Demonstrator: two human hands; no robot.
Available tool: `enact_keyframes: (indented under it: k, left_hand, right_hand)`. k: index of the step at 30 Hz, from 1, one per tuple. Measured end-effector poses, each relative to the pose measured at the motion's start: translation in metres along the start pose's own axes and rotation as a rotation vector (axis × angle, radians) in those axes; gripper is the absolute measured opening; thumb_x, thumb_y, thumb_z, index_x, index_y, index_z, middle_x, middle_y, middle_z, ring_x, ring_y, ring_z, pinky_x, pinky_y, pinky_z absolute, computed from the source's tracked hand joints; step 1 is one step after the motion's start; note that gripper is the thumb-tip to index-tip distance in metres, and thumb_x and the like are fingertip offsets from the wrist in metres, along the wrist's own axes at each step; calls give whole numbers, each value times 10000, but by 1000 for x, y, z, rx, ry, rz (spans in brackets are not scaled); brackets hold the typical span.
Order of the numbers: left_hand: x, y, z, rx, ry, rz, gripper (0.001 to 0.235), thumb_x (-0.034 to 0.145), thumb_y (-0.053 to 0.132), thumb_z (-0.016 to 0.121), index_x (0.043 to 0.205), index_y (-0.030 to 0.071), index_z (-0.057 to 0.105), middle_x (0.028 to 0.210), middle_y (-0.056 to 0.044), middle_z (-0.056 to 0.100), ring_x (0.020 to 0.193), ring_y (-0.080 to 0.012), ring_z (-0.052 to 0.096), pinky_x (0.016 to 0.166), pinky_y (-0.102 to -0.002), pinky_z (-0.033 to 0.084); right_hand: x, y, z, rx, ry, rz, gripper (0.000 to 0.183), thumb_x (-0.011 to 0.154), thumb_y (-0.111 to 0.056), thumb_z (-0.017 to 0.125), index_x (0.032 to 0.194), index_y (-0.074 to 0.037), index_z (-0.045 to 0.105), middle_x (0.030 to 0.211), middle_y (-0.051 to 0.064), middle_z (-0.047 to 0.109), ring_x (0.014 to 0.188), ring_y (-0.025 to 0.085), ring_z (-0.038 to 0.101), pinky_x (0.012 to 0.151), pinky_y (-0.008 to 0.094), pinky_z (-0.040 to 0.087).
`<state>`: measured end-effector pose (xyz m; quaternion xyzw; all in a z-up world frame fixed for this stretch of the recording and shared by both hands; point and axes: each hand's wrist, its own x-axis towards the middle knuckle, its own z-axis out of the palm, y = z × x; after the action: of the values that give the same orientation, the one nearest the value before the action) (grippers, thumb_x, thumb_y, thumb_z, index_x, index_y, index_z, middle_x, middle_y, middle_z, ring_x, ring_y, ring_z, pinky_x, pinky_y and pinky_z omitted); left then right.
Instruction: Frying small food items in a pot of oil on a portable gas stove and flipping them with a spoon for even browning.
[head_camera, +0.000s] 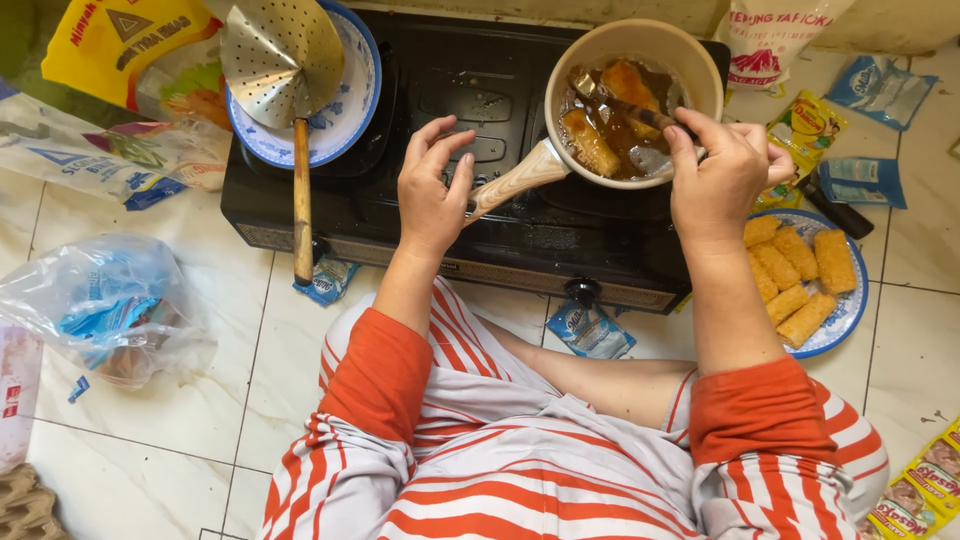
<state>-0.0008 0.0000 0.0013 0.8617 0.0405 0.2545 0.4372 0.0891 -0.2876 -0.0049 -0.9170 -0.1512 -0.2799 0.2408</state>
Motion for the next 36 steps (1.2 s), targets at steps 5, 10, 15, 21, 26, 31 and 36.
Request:
enact_keyframes:
  k: [5, 10, 15, 21, 26, 31, 36]
  left_hand:
    - [1, -1, 0, -4, 12, 4, 258, 900, -11, 662, 1150, 11, 723, 1366, -133, 571, 1170, -242, 657, 1003, -343, 534]
    - [1, -1, 0, -7, 23, 9, 262, 896, -17, 667, 1150, 13, 722, 1357, -133, 580, 1161, -242, 659, 998, -340, 540]
    - [1, -2, 0, -21, 27, 1, 267, 890, -22, 667, 1148, 18, 722, 1354, -127, 582, 1159, -240, 655, 992, -336, 539]
    - [1, -4, 1, -25, 44, 7, 257, 886, -24, 665, 1133, 16, 728, 1343, -126, 592, 1157, -242, 649, 982, -335, 540]
    - [0, -11, 0, -56, 68, -25, 239, 903, -5, 651, 1127, 13, 735, 1335, -124, 605, 1086, -208, 658, 905, -297, 564]
    - [-2, -20, 0, -187, 134, -104, 212, 939, -10, 628, 1118, 13, 739, 1315, -96, 615, 1017, -150, 659, 863, -255, 562]
    - [-9, -28, -1, -242, 219, -124, 193, 964, 2, 612, 1114, 12, 733, 1305, -86, 625, 1080, -159, 654, 923, -255, 557]
  right_hand:
    - [4, 5, -8, 54, 0, 25, 144, 989, -173, 851, 1131, -147, 856, 800, -9, 617, 882, 166, 503, 938, 385, 253]
    - [9, 14, -22, 39, 32, 38, 160, 1002, -156, 859, 1157, -115, 853, 885, 15, 734, 919, 194, 548, 938, 391, 261]
    - [11, 16, -37, -28, 79, -17, 161, 1001, -107, 900, 1158, -132, 875, 811, -15, 655, 981, 201, 515, 959, 390, 244]
    - [13, 2, -42, -190, 142, -153, 147, 966, -131, 937, 1083, -198, 877, 885, -71, 744, 1027, 190, 510, 1006, 406, 245]
    - [16, -7, -47, -241, 205, -205, 155, 985, -132, 944, 1107, -216, 899, 949, -87, 770, 1064, 181, 484, 1008, 397, 240]
    - [12, -2, -46, -261, 238, -225, 138, 980, -116, 930, 1074, -213, 901, 996, -72, 786, 1067, 178, 497, 1024, 397, 236]
    - [12, -2, -69, -223, 253, -187, 123, 1011, -95, 909, 1103, -174, 889, 988, -42, 786, 1032, 196, 504, 992, 394, 243]
